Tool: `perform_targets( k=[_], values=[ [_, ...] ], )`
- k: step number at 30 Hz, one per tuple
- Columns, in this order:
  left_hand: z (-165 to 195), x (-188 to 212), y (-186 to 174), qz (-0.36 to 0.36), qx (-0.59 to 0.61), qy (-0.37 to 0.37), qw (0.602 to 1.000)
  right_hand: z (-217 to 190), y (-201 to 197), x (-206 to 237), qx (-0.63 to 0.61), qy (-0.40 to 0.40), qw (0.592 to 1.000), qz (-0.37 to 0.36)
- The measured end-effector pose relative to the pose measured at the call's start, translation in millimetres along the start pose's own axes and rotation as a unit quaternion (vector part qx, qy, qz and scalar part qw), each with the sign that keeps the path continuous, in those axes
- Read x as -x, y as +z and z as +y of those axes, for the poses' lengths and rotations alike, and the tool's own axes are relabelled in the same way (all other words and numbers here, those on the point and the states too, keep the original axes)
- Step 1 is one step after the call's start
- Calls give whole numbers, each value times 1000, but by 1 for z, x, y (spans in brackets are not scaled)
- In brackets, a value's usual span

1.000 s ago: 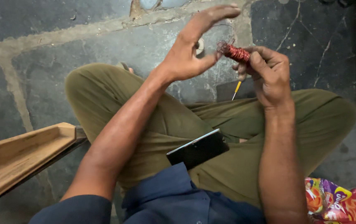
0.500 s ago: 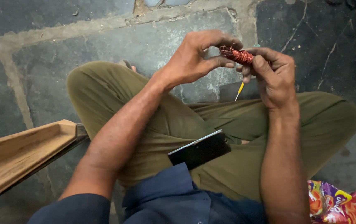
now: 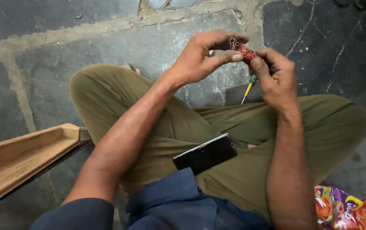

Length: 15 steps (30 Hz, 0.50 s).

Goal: The person sits on the floor and winds copper wire by hand around a small cylindrical object. They repeatedly wrap the wire, adjust the coil, and continue winding until the end of the clip.

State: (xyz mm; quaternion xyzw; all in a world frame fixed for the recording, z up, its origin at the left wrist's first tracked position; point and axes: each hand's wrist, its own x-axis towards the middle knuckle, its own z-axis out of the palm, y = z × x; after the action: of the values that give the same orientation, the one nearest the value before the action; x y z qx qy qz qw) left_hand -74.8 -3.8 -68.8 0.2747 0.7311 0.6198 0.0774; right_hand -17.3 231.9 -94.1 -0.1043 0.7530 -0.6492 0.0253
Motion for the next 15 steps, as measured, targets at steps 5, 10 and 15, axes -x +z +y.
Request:
perform_targets(
  k=[5,10,15],
  values=[
    [4,1,7,49,-64,-9,997,-2,4,-1,0,52,999,-10],
    [3,2,6,57,-68,29,996,-9,16,0,125,6,991,35],
    [-28,3,8,39,-87,41,995,-11,20,-2,122,-172,977,2]
  ],
)
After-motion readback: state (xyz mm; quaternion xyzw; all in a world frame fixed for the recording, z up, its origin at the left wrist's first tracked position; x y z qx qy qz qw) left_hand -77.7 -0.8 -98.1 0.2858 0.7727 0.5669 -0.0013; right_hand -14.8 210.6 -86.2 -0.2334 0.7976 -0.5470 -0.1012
